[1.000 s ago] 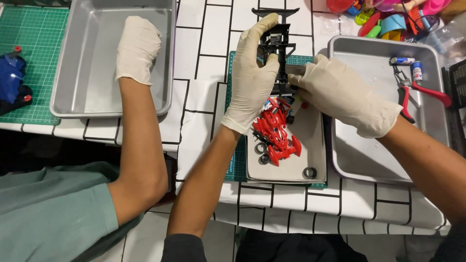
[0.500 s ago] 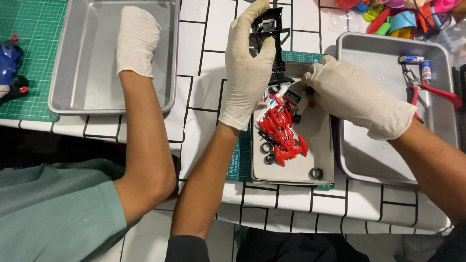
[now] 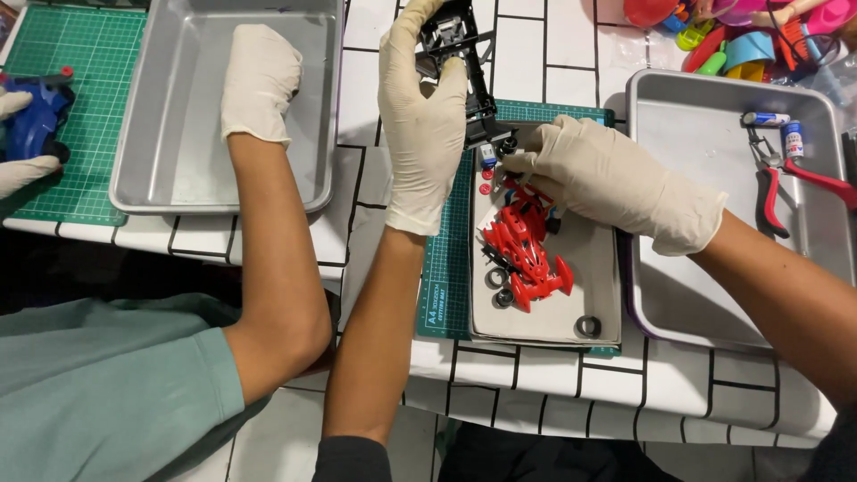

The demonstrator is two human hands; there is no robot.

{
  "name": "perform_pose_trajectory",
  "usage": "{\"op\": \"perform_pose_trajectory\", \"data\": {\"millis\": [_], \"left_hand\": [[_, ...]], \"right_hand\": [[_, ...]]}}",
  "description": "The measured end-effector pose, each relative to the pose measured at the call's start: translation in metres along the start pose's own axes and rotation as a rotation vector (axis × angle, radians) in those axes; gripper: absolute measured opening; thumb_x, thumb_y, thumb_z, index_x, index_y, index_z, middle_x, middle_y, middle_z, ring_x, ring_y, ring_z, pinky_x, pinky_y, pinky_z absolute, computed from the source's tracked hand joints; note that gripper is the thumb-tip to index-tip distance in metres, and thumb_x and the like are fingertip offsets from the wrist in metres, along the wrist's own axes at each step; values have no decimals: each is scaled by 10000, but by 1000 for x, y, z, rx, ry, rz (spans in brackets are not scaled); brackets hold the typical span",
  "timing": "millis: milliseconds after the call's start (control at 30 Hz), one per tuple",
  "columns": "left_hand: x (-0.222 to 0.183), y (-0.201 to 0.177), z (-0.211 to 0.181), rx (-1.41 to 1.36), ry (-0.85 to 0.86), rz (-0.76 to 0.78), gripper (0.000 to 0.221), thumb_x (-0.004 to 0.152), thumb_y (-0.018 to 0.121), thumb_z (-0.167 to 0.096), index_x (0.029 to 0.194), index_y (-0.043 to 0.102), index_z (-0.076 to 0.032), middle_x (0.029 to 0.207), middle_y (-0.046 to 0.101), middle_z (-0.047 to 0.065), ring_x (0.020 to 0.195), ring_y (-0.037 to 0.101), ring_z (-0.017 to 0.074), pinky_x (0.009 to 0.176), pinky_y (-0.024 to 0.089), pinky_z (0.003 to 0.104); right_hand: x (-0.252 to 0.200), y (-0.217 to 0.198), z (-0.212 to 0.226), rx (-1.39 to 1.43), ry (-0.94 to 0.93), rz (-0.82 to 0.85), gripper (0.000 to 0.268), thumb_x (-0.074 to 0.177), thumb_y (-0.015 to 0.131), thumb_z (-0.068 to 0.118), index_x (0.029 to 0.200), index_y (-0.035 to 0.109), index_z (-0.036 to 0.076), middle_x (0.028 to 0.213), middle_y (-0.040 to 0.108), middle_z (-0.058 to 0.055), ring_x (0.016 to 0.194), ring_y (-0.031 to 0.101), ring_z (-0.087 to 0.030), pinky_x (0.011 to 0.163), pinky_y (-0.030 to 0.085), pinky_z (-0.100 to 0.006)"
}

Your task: Assembling a mini 4WD toy car by installing gears, motor, and other chassis components.

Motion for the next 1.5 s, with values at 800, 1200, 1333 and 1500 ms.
{"op": "perform_pose_trajectory", "data": {"millis": [800,1200,1333,1500], "left_hand": [[-15,18,-2,-24,29,118,595,912,538,135,1436,557,-146,1429,577,60,1431,556,221,1361,357,404],[-14,14,3,-23,-44,127,722,914,551,97,1509,519,-311,1344,586,7,1248,627,139,1246,436,280],[-14,9,8,-16,-52,101,769,973,572,61,1588,411,-372,1273,595,-25,1094,575,123,1159,517,282],[-8,10,16,-18,-108,26,875,963,647,36,1663,218,-266,1724,395,84,1580,453,266,1394,294,389]], "right_hand": [[-24,7,-16,-52,293,213,156,953,596,241,903,726,170,900,732,-68,874,689,-325,762,565,-453],[-30,9,-27,-51,226,117,193,961,586,245,953,768,181,959,712,-61,927,642,-317,763,543,-445],[-23,-2,-14,-248,260,131,178,983,579,280,1007,749,234,955,694,-32,904,639,-310,696,566,-450],[-15,5,-5,-190,52,54,290,977,614,255,1265,636,228,826,614,-92,739,616,-334,623,512,-447]]}}
Point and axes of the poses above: each hand's wrist, its own x-axis towards the middle knuckle, its own y-axis out of the palm, z = x × y, the point moved 1 cm from there along x, towards the middle knuckle
